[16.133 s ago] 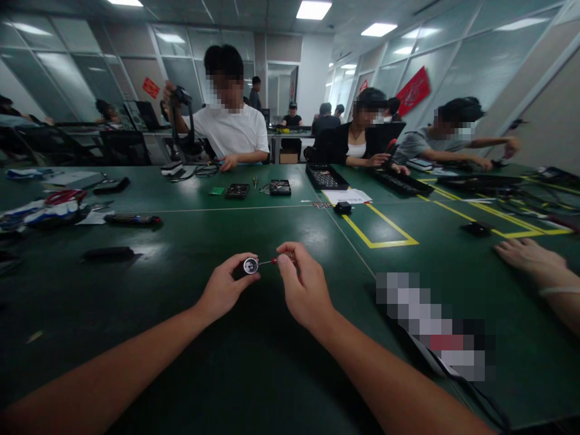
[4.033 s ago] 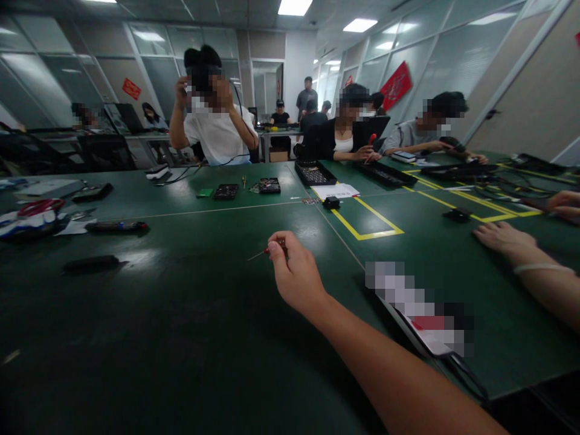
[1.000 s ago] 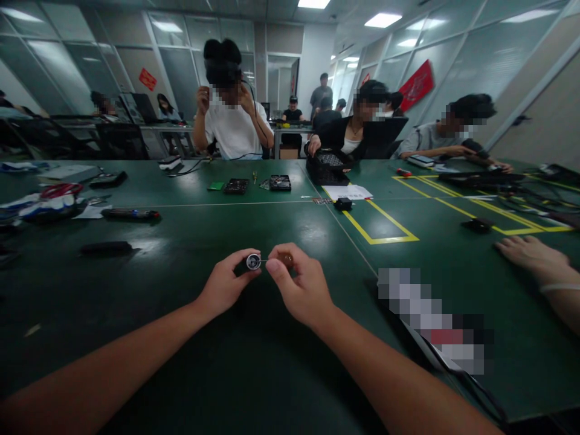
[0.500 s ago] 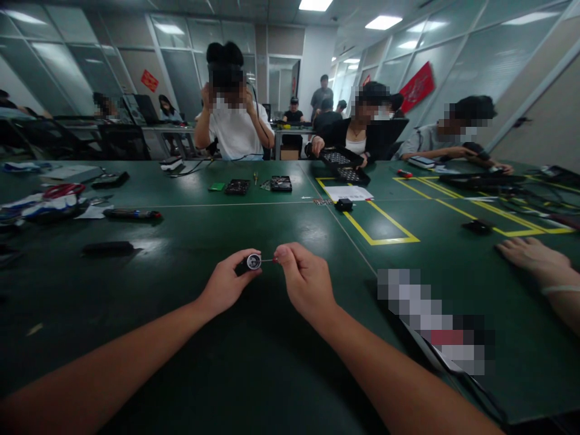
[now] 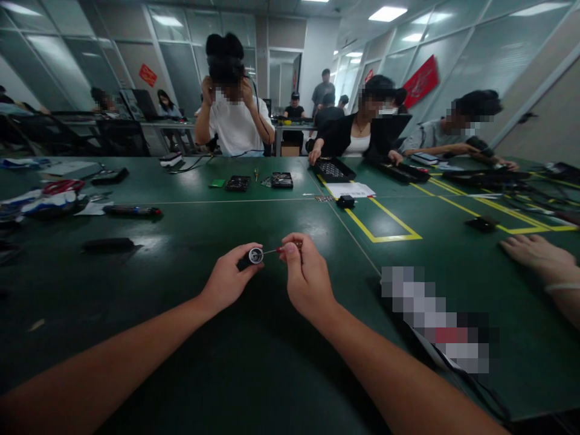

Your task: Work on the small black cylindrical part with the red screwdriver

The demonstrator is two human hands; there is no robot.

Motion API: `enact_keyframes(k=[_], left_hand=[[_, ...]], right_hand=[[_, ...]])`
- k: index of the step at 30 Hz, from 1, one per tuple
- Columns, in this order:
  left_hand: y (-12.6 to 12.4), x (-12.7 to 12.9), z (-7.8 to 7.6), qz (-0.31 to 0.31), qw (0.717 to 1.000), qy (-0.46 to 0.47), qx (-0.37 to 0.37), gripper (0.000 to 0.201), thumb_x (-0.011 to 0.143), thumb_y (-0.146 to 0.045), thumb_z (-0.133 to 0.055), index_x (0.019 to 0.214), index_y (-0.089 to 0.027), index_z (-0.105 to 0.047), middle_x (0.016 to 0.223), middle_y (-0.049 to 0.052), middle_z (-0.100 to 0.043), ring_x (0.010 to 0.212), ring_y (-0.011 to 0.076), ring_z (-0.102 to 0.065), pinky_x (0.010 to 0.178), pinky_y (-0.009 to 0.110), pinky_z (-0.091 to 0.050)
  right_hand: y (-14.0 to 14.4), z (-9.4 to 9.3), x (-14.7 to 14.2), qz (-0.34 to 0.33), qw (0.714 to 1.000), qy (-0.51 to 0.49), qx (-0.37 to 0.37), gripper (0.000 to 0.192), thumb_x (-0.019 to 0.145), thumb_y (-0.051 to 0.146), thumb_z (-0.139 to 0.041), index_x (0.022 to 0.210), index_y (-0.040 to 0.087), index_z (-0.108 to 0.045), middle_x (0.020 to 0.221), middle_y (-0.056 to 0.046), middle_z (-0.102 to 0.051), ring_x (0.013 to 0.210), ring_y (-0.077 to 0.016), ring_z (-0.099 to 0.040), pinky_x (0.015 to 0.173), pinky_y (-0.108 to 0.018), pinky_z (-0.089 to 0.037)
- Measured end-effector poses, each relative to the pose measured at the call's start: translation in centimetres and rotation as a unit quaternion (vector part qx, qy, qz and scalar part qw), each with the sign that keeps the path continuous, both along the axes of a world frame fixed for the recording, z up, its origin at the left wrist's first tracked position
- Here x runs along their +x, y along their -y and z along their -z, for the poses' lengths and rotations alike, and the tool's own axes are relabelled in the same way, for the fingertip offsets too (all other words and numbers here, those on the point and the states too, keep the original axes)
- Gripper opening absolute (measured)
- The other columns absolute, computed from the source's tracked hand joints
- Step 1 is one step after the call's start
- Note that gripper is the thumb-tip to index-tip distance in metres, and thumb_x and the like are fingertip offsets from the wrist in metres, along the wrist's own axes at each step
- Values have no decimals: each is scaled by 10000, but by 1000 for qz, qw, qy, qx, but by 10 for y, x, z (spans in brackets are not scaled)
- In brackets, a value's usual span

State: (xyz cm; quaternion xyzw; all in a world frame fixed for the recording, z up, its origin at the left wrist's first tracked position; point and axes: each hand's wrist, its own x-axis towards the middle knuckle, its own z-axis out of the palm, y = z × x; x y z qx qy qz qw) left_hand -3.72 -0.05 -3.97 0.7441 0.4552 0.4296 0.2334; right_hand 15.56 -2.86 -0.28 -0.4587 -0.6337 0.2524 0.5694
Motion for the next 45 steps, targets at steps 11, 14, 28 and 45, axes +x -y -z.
enact_keyframes(k=[11, 14, 28, 45], left_hand=[[-5, -7, 3, 10, 1000, -25, -9, 361, 883, -169, -749, 1230, -246, -690, 1230, 41, -724, 1168, 243, -652, 1050, 447, -472], [-2, -5, 2, 12, 1000, -25, -5, 365, 880, -177, -754, 1232, -250, -689, 1226, 38, -726, 1165, 243, -652, 1051, 450, -470], [-2, -5, 2, 3, 1000, -27, 1, 371, 874, -175, -758, 1234, -232, -690, 1229, 54, -729, 1167, 251, -656, 1044, 459, -475], [-4, -7, -2, -16, 999, -26, 23, 356, 895, -198, -724, 1244, -260, -689, 1210, 54, -725, 1145, 248, -656, 1044, 463, -474]], right_hand=[[-24, 9, 3, -5, 967, -224, -117, 271, 898, 504, -641, 909, 234, -628, 775, 12, -637, 686, -158, -608, 672, -332, -533], [-17, 7, 1, 2, 987, -141, -78, 241, 967, 468, -555, 939, 237, -616, 811, 2, -647, 710, -163, -620, 703, -345, -523], [-4, -3, 2, -27, 999, -28, -38, 279, 1014, 470, -507, 932, 238, -639, 624, 41, -553, 572, -149, -530, 567, -300, -425], [-18, 6, 1, -20, 961, -234, -149, 218, 933, 447, -588, 871, 240, -615, 768, -4, -620, 657, -174, -575, 669, -359, -527]])
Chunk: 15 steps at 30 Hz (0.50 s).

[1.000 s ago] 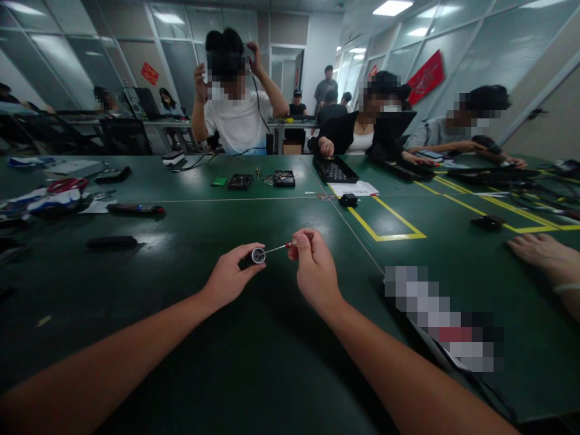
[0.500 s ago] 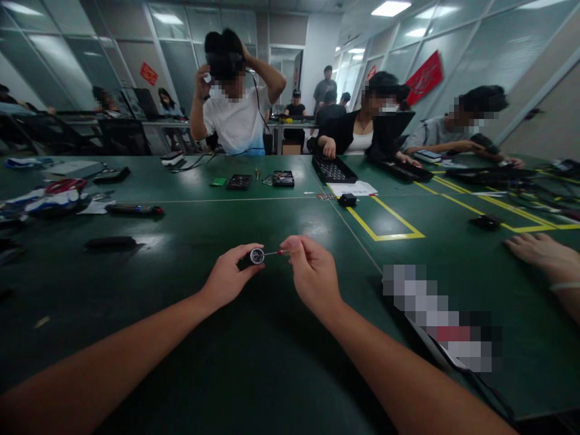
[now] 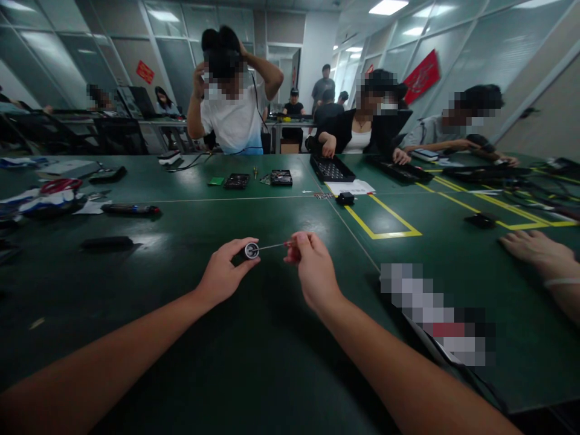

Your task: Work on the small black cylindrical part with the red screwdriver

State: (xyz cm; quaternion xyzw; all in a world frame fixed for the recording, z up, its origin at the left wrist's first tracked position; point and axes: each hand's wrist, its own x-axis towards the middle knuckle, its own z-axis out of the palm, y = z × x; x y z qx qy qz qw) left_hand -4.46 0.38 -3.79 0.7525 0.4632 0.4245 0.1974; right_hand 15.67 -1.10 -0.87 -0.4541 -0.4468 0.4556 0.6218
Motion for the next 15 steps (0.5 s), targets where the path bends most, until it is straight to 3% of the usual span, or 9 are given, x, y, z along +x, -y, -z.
enact_keyframes(k=[2, 4, 9, 15], left_hand=[[-2, -1, -1, 0, 1000, -7, 0, 349, 900, -199, -717, 1243, -257, -687, 1199, 55, -725, 1141, 250, -655, 1047, 471, -472], [-3, -1, 0, 2, 1000, -12, -15, 349, 903, -203, -716, 1247, -251, -684, 1179, 57, -726, 1121, 246, -659, 1037, 468, -479], [-2, 0, 2, 7, 999, -42, -8, 361, 896, -212, -736, 1250, -262, -686, 1181, 53, -729, 1121, 253, -654, 1042, 477, -459], [2, 1, -1, 1, 999, -50, -13, 368, 898, -212, -741, 1257, -259, -677, 1178, 42, -732, 1109, 248, -649, 1034, 479, -446]], right_hand=[[-7, 1, 3, -12, 996, -74, -49, 231, 868, 454, -655, 809, 237, -597, 687, 14, -571, 587, -160, -530, 607, -341, -523], [-10, 2, 5, 9, 997, -73, -37, 230, 847, 452, -684, 820, 238, -607, 692, 21, -576, 599, -154, -537, 608, -326, -528], [-4, 1, 3, 53, 996, 54, 49, 230, 922, 467, -602, 886, 240, -614, 753, 19, -612, 668, -157, -574, 652, -324, -520], [5, -3, 1, 42, 975, 196, 100, 206, 1011, 384, -481, 911, 239, -588, 739, 17, -601, 684, -166, -574, 668, -332, -458]])
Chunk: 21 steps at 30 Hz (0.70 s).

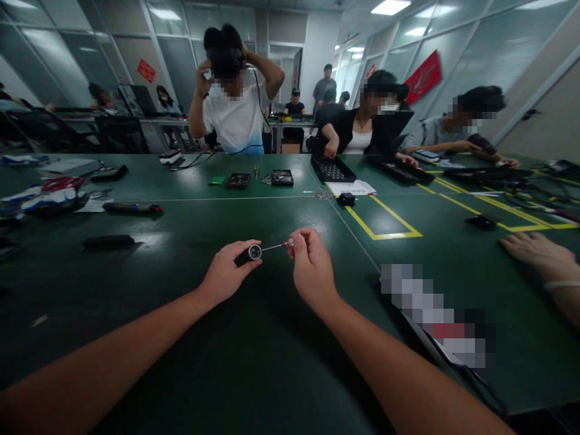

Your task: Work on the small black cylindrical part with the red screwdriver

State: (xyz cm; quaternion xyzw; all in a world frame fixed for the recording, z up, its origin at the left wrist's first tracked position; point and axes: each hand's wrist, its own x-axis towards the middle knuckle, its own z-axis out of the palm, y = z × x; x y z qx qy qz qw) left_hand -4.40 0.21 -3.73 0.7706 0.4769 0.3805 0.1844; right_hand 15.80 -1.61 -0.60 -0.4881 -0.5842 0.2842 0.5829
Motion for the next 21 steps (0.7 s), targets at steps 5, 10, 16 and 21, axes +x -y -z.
enact_keyframes(k=[5, 10, 16, 21], left_hand=[[-1, 0, 1, 6, 1000, -3, 6, 366, 898, -215, -739, 1255, -264, -674, 1174, 36, -733, 1106, 249, -651, 1018, 467, -446], [-1, -1, 1, 4, 1000, -6, 10, 361, 893, -214, -743, 1245, -260, -682, 1166, 39, -736, 1086, 252, -654, 1018, 474, -452], [-1, 0, -1, 8, 1000, 2, -10, 362, 886, -197, -739, 1238, -258, -684, 1178, 47, -736, 1115, 261, -658, 1012, 469, -468], [-1, 0, 0, 7, 1000, -4, -5, 363, 888, -206, -739, 1243, -257, -683, 1186, 51, -736, 1115, 261, -660, 1012, 471, -468]], right_hand=[[2, -1, 0, -17, 1000, 8, 6, 189, 1013, 392, -508, 934, 245, -599, 743, 17, -612, 686, -170, -574, 663, -328, -444], [3, -5, 0, -42, 999, -10, -13, 374, 1008, 531, -497, 847, 242, -673, 604, 36, -543, 549, -153, -491, 583, -315, -408], [7, -4, -1, -26, 1000, 8, 9, 182, 973, 398, -585, 1026, 246, -671, 847, -17, -703, 741, -190, -627, 675, -333, -475], [7, 1, -7, -23, 1000, -9, 6, 196, 985, 418, -550, 972, 248, -648, 811, -12, -667, 757, -193, -610, 722, -355, -491]])
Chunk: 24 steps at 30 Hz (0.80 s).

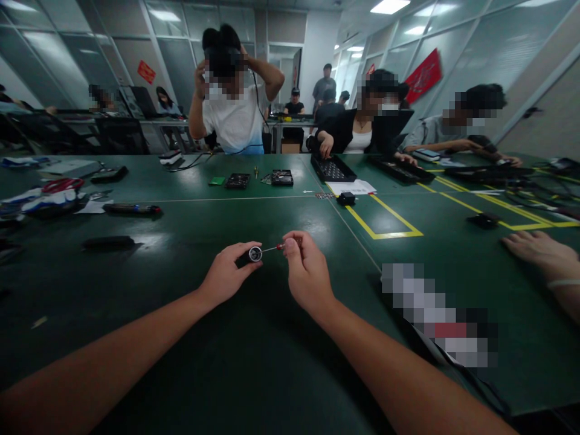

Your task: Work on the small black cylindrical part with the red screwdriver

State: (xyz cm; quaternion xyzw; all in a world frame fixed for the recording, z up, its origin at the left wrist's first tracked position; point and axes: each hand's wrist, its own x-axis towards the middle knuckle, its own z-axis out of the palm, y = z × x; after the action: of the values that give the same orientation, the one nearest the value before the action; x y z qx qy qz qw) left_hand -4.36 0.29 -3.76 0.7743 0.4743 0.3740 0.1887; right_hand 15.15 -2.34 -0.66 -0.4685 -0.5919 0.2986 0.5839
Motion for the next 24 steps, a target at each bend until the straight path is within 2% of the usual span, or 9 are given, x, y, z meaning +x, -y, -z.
enact_keyframes(k=[2, 4, 6, 7, 11, 16, 24], left_hand=[[-1, -1, -1, -2, 1000, 1, 15, 355, 895, -214, -734, 1244, -259, -681, 1194, 54, -735, 1114, 258, -659, 1012, 471, -466], [-3, -2, -2, -4, 999, -4, 34, 351, 905, -217, -725, 1250, -260, -678, 1208, 54, -732, 1122, 256, -654, 1039, 484, -447], [-5, -2, -4, -5, 999, -18, 39, 345, 912, -216, -719, 1252, -260, -677, 1214, 52, -731, 1133, 258, -647, 1069, 504, -421], [-7, -3, -4, -5, 999, -24, 35, 344, 912, -217, -719, 1251, -260, -678, 1209, 51, -732, 1131, 259, -645, 1078, 513, -412], [-10, -3, -1, -6, 999, -37, 20, 364, 910, -235, -727, 1268, -265, -673, 1192, 52, -733, 1107, 260, -643, 1098, 533, -391], [-7, -4, 0, -2, 999, -41, 16, 366, 917, -255, -724, 1279, -253, -670, 1188, 56, -731, 1094, 261, -642, 1112, 552, -374], [-5, -4, 1, -6, 999, -33, 13, 370, 906, -253, -735, 1270, -264, -671, 1179, 47, -735, 1090, 258, -646, 1105, 546, -388]], right_hand=[[-6, 4, 0, -3, 996, -80, -40, 213, 956, 453, -578, 947, 249, -636, 803, -10, -657, 735, -191, -610, 722, -363, -517], [-16, 10, 4, -28, 969, -214, -120, 257, 918, 503, -600, 899, 247, -614, 766, -7, -631, 670, -189, -594, 682, -380, -552], [-26, 15, 9, -60, 938, -277, -199, 286, 884, 512, -629, 817, 238, -588, 660, 11, -561, 583, -178, -549, 642, -387, -561], [-29, 17, 11, -58, 933, -289, -208, 279, 873, 500, -648, 803, 238, -581, 646, 17, -548, 568, -171, -539, 634, -379, -559], [-31, 18, 12, -31, 946, -278, -166, 266, 854, 493, -687, 845, 237, -617, 715, 9, -608, 610, -161, -567, 628, -342, -554], [-22, 12, 3, 0, 971, -215, -106, 291, 838, 517, -695, 885, 235, -641, 759, 13, -644, 684, -160, -606, 648, -321, -550], [-16, 7, 3, -24, 991, -122, -59, 252, 923, 483, -631, 931, 231, -638, 762, 19, -640, 676, -151, -604, 678, -323, -518]])
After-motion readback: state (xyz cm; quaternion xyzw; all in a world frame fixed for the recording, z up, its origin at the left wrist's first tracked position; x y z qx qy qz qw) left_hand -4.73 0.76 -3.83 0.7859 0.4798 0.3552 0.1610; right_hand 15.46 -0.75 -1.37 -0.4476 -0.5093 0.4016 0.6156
